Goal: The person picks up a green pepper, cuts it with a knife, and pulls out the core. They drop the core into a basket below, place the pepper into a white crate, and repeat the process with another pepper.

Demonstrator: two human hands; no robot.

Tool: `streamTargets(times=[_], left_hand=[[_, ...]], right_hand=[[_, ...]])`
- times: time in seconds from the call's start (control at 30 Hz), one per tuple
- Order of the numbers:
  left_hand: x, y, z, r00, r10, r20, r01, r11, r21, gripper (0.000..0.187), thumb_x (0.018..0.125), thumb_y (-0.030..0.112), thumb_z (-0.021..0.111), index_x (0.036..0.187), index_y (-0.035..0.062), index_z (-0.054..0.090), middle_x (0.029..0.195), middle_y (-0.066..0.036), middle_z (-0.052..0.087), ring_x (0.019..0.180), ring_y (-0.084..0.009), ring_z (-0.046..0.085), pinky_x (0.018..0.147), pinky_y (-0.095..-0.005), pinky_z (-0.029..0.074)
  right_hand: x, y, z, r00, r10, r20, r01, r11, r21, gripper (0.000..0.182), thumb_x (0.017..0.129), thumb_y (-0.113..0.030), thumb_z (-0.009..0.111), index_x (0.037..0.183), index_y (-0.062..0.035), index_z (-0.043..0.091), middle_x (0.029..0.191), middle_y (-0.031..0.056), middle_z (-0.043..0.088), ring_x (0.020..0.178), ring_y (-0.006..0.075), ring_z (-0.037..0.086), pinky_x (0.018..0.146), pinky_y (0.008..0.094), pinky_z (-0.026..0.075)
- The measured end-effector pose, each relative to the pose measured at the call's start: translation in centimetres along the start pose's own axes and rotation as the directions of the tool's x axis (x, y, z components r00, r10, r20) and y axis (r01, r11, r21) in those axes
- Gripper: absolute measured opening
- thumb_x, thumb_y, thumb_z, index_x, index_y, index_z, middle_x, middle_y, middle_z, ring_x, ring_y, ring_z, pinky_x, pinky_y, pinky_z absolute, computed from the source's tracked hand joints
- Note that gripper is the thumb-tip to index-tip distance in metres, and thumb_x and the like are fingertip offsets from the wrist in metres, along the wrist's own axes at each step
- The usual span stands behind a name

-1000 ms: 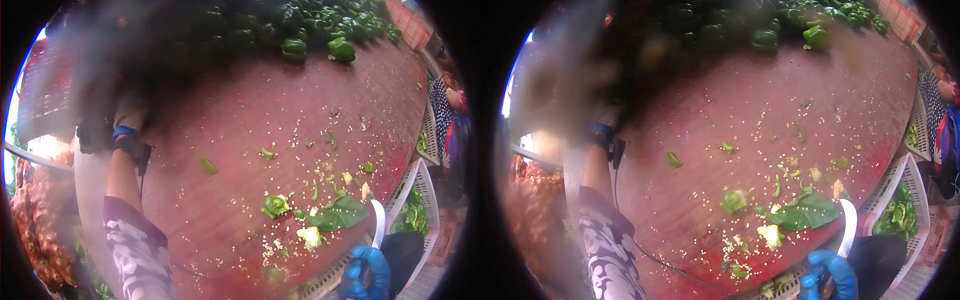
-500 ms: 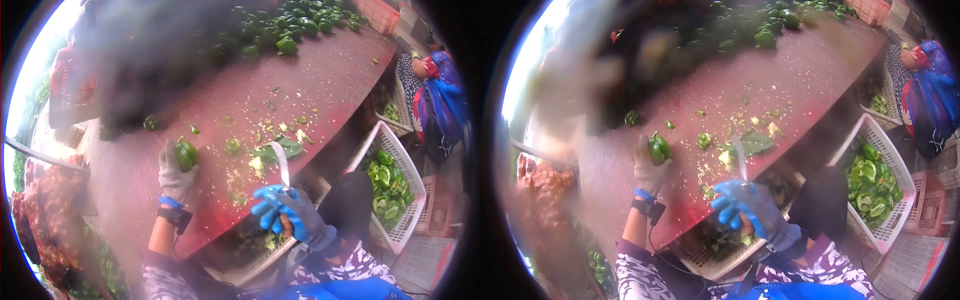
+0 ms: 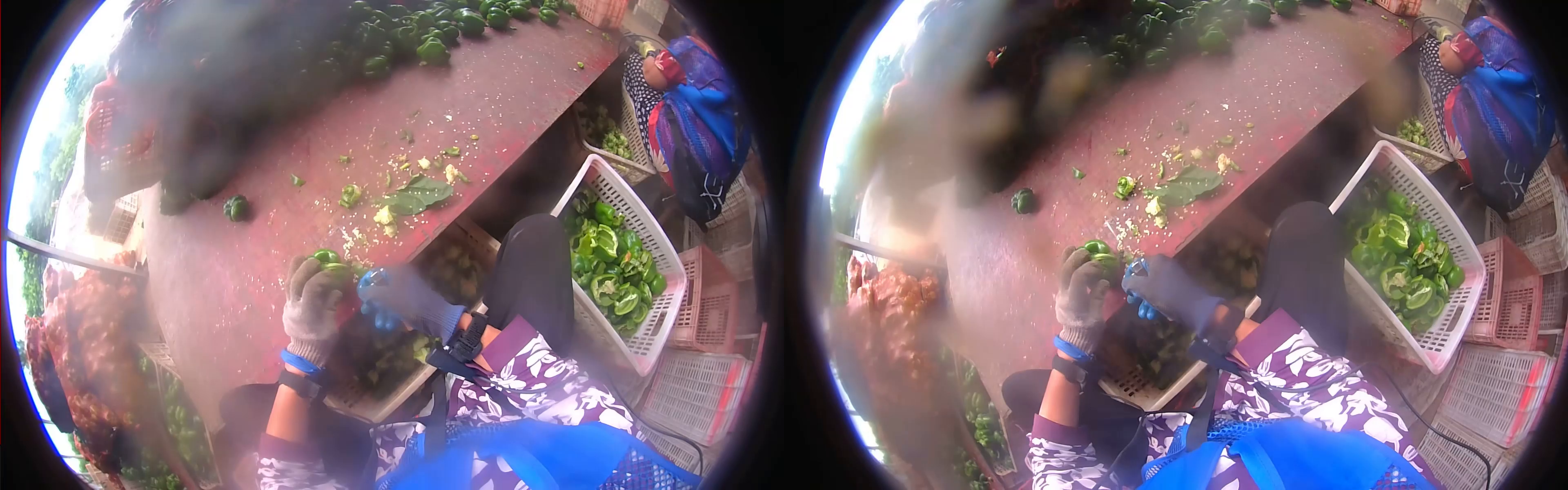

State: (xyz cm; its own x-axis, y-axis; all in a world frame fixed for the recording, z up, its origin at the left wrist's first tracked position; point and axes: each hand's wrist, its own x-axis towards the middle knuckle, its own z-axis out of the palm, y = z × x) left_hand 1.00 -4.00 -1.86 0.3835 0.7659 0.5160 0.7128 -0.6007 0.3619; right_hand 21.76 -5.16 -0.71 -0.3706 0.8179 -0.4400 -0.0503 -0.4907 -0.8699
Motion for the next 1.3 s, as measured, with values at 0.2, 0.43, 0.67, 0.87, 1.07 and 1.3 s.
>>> streamTargets(times=[0.2,0.43,0.67,0.87,1.07,1.3], left_hand=[[-0.4,1.2,0.0,0.971,-0.238,-0.010,0.229,0.944,-0.237,0.044,0.073,-0.002,0.071,0.114,0.0052,0.059,0.133,-0.018,0.056,0.125,-0.0339,0.055,0.102,-0.0428,0.047],[0.3,-0.2,-0.3,0.918,-0.386,-0.094,0.330,0.873,-0.358,0.068,0.067,0.004,0.077,0.131,0.0078,0.057,0.131,-0.017,0.056,0.118,-0.0353,0.058,0.096,-0.0411,0.050],[1.3,0.4,-1.2,0.975,-0.222,-0.019,0.222,0.973,0.065,0.066,0.067,0.012,0.081,0.129,0.0097,0.061,0.122,-0.017,0.060,0.106,-0.0345,0.063,0.088,-0.0420,0.053],[0.9,0.8,-0.9,0.960,-0.240,-0.144,0.244,0.970,0.009,0.056,0.072,0.011,0.079,0.125,0.0088,0.062,0.117,-0.016,0.061,0.102,-0.0339,0.064,0.084,-0.0409,0.055],[0.6,-0.1,-3.4,0.840,-0.538,0.076,0.533,0.787,-0.312,0.056,0.072,0.003,0.075,0.125,0.0069,0.061,0.119,-0.011,0.061,0.098,-0.0229,0.066,0.084,-0.0342,0.056],[-1.2,-4.0,-2.7,0.916,-0.363,0.169,0.390,0.906,-0.164,0.074,0.067,0.006,0.078,0.136,0.0091,0.052,0.120,-0.013,0.059,0.107,-0.0255,0.063,0.094,-0.0370,0.052]], right_hand=[[2.4,1.4,0.9,0.996,0.025,0.088,-0.022,0.999,-0.030,0.018,0.089,-0.020,0.061,0.092,-0.0034,0.068,0.077,0.0063,0.068,0.059,0.0124,0.063,0.051,0.0251,0.049],[4.0,1.4,1.1,0.997,0.011,-0.083,0.013,0.957,0.290,0.020,0.089,-0.017,0.064,0.102,-0.0015,0.065,0.077,0.0064,0.067,0.058,0.0121,0.061,0.051,0.0265,0.049],[4.0,2.4,2.1,0.974,-0.067,-0.216,0.091,0.990,0.104,0.020,0.089,-0.017,0.066,0.099,-0.0003,0.065,0.074,0.0057,0.064,0.058,0.0127,0.061,0.049,0.0287,0.050],[3.4,1.8,2.8,0.965,-0.153,-0.215,0.176,0.980,0.092,0.028,0.089,-0.020,0.067,0.110,-0.0018,0.066,0.082,0.0049,0.066,0.069,0.0128,0.063,0.058,0.0308,0.053],[5.0,2.7,2.8,0.960,-0.194,-0.201,0.206,0.978,0.038,0.037,0.087,-0.023,0.070,0.119,-0.0039,0.065,0.086,0.0076,0.068,0.070,0.0135,0.064,0.065,0.0321,0.054],[6.2,3.9,2.9,0.956,-0.230,-0.181,0.232,0.973,-0.009,0.042,0.085,-0.022,0.072,0.123,-0.0065,0.065,0.086,0.0078,0.068,0.069,0.0136,0.063,0.066,0.0304,0.053]])
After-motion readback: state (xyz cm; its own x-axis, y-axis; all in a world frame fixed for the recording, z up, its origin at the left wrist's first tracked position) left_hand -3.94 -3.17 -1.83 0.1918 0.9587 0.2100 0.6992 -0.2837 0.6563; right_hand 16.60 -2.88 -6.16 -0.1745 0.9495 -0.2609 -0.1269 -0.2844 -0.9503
